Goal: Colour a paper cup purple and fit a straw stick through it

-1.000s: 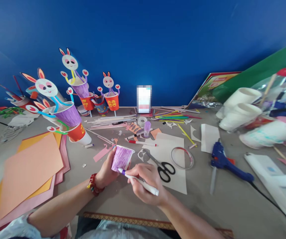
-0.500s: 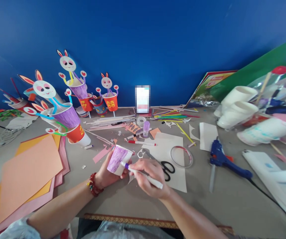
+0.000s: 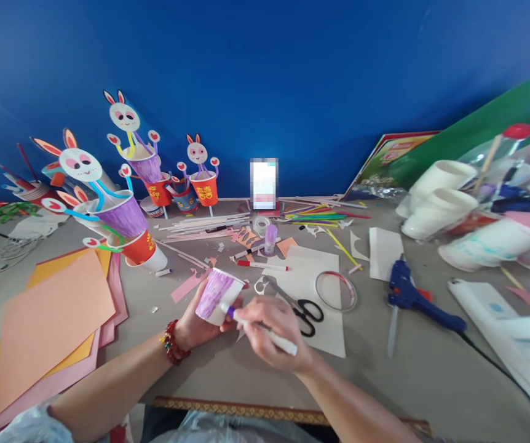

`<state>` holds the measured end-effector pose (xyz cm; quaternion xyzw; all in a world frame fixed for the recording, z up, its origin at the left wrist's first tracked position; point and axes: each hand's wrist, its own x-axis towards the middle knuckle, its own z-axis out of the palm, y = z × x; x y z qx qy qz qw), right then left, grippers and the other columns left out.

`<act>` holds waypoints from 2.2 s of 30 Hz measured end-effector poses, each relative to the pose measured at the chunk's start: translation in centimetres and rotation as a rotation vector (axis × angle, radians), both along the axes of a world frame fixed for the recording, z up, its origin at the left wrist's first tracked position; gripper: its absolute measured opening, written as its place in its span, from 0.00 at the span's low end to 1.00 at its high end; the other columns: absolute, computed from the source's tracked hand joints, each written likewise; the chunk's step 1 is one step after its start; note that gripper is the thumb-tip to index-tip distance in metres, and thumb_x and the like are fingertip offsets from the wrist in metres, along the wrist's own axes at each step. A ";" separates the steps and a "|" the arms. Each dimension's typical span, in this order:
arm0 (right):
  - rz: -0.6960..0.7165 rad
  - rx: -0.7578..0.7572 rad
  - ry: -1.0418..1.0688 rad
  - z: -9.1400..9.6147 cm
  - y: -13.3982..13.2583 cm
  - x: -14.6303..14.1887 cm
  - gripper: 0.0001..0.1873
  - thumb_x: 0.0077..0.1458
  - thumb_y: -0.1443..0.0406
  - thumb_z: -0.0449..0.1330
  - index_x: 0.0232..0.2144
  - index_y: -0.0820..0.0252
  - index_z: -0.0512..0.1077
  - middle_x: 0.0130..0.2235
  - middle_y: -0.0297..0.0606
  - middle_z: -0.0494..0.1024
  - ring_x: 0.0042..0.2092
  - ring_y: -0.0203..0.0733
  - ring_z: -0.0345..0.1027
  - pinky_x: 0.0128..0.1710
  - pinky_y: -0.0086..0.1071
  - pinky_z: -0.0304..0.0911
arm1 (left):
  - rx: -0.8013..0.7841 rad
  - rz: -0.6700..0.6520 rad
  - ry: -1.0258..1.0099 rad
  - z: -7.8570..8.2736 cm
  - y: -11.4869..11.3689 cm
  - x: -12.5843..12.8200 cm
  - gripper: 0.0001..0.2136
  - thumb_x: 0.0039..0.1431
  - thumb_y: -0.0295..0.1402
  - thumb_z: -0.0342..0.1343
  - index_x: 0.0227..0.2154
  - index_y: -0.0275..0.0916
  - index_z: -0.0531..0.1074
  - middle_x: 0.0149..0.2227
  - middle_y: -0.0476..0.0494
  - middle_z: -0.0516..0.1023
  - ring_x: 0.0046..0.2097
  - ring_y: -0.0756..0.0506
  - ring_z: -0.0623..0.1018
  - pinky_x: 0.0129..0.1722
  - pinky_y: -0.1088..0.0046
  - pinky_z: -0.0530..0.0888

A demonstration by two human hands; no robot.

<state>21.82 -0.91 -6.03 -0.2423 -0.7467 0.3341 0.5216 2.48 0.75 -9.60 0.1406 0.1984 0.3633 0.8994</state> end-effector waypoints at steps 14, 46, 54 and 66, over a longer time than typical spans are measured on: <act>-0.117 -0.092 -0.038 -0.3 -0.3 0.0 0.11 0.61 0.71 0.54 0.43 0.55 0.72 0.31 0.35 0.80 0.25 0.36 0.72 0.28 0.31 0.68 | 0.049 0.030 0.077 1.2 0.0 0.0 0.34 0.56 0.62 0.50 0.44 0.31 0.75 0.36 0.35 0.78 0.36 0.40 0.77 0.32 0.68 0.70; 0.073 -0.069 -0.029 -0.2 0.1 -0.1 0.12 0.57 0.73 0.55 0.39 0.57 0.74 0.27 0.34 0.79 0.27 0.37 0.72 0.27 0.31 0.66 | 0.038 0.113 0.251 0.4 -0.2 0.3 0.24 0.55 0.53 0.58 0.36 0.32 0.76 0.30 0.39 0.78 0.30 0.45 0.75 0.30 0.71 0.68; -0.132 -0.109 -0.022 -0.8 0.2 0.5 0.11 0.60 0.71 0.55 0.41 0.56 0.75 0.30 0.36 0.79 0.28 0.38 0.73 0.27 0.30 0.69 | 0.030 0.030 0.161 1.0 -0.2 0.3 0.25 0.56 0.53 0.57 0.39 0.31 0.76 0.31 0.39 0.77 0.30 0.46 0.75 0.27 0.73 0.68; -0.020 -0.038 -0.046 -0.6 0.1 0.4 0.11 0.59 0.72 0.55 0.41 0.56 0.74 0.28 0.35 0.78 0.28 0.38 0.72 0.27 0.31 0.68 | 0.026 0.025 0.157 0.9 -0.1 0.3 0.26 0.54 0.54 0.58 0.39 0.31 0.77 0.31 0.40 0.78 0.29 0.47 0.75 0.26 0.74 0.69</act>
